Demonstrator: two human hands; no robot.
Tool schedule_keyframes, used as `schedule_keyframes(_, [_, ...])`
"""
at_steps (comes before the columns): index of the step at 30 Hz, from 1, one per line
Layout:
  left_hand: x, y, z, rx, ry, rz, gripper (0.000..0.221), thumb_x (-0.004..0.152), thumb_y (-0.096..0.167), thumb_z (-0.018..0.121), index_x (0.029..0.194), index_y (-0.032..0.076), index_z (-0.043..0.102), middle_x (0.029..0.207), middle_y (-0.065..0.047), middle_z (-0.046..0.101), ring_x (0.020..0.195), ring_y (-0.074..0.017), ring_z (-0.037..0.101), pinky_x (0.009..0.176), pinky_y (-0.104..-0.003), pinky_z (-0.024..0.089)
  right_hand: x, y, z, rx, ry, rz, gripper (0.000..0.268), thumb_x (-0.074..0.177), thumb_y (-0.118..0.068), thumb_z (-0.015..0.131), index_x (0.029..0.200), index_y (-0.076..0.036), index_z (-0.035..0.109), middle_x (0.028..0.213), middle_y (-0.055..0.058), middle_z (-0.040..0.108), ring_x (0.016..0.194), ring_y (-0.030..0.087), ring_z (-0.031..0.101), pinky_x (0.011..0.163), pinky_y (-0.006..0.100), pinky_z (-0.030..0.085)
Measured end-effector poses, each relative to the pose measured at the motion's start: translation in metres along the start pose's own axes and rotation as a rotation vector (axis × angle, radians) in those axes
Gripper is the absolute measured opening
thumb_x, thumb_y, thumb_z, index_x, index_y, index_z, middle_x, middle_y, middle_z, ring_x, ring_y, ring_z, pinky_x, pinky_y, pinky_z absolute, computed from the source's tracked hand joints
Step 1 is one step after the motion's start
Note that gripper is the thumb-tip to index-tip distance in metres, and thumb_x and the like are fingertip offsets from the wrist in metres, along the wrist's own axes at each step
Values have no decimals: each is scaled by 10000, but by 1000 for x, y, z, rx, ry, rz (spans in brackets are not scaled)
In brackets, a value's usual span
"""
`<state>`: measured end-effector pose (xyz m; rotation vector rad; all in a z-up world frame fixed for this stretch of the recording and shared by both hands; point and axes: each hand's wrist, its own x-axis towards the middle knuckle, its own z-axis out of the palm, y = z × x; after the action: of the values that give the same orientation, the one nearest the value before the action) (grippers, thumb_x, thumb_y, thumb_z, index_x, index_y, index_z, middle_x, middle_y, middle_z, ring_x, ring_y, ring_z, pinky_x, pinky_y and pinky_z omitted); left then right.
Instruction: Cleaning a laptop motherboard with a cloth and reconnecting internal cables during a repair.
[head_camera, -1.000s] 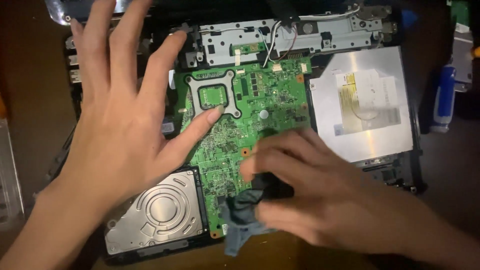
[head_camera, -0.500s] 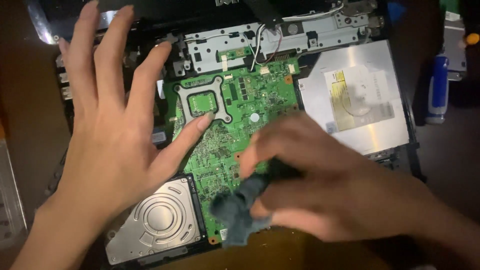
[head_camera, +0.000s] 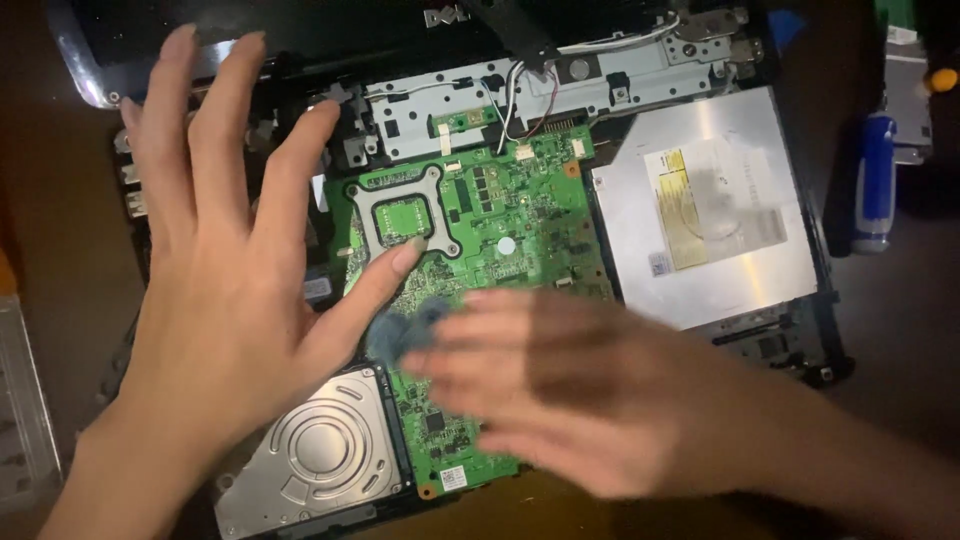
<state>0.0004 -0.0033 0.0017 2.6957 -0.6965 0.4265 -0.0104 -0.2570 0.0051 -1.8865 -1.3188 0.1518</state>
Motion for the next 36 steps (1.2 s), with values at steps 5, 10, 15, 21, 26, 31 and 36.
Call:
schedule_keyframes(5, [-1, -2, 2, 28, 7, -9, 689, 1086, 467, 664, 1495, -49, 464, 1604, -334, 261, 1516, -519, 143, 1194, -871, 185, 1, -16, -25, -12, -362, 4, 368, 1040, -154, 566, 1316, 82, 623, 1371, 244, 665, 1325, 387, 601, 1196, 524, 382])
schedule_keyframes(10, [-4, -3, 2, 45, -7, -38, 687, 1084, 495, 637, 1511, -11, 455, 1622, -289, 239, 1532, -484, 141, 1204, -859, 218, 10, -21, -17, -256, -263, 14, 571, 907, -91, 750, 1395, 78, 509, 1397, 199, 581, 1334, 334, 577, 1197, 517, 456])
schedule_keyframes(15, [-3, -2, 2, 64, 3, -39, 668, 1087, 516, 595, 1505, 19, 437, 1621, -286, 256, 1534, -473, 160, 1213, -837, 235, 0, -18, -13, -168, -343, -113, 535, 997, -248, 745, 1445, 0, 588, 1548, 110, 572, 1485, 260, 446, 1272, 427, 206])
schedule_keyframes(21, [-1, 0, 2, 14, 33, -56, 605, 1095, 455, 564, 1482, 0, 469, 1620, -276, 262, 1538, -446, 141, 1223, -827, 234, 11, -21, -12, -174, -252, 143, 590, 868, 16, 717, 1412, 121, 514, 1426, 195, 602, 1346, 410, 581, 1158, 455, 500])
schedule_keyframes(26, [0, -1, -3, -39, 218, -58, 361, 1096, 117, 658, 1377, -64, 522, 1500, -288, 474, 1436, -482, 450, 1187, -596, 460, -2, -19, -24, 77, -337, 99, 646, 1067, -481, 385, 1445, 28, 508, 1518, 215, 583, 1434, 405, 537, 1224, 538, 342])
schedule_keyframes(31, [-2, -4, -1, -55, 337, -98, 269, 1063, -31, 628, 1322, -73, 571, 1454, -287, 515, 1399, -476, 485, 1185, -584, 474, 36, 13, -17, -245, -463, 486, 197, 1068, -193, 433, 1219, -180, 558, 1171, 105, 593, 1017, 272, 576, 763, 383, 558])
schedule_keyframes(36, [0, -3, -8, -184, 477, -157, 209, 1086, 9, 528, 1263, -90, 577, 1402, -278, 534, 1387, -461, 483, 1205, -570, 425, 32, 5, -9, -164, -288, 4, 724, 763, 255, 515, 1452, 48, 436, 1383, 266, 621, 1332, 417, 610, 704, 214, 684])
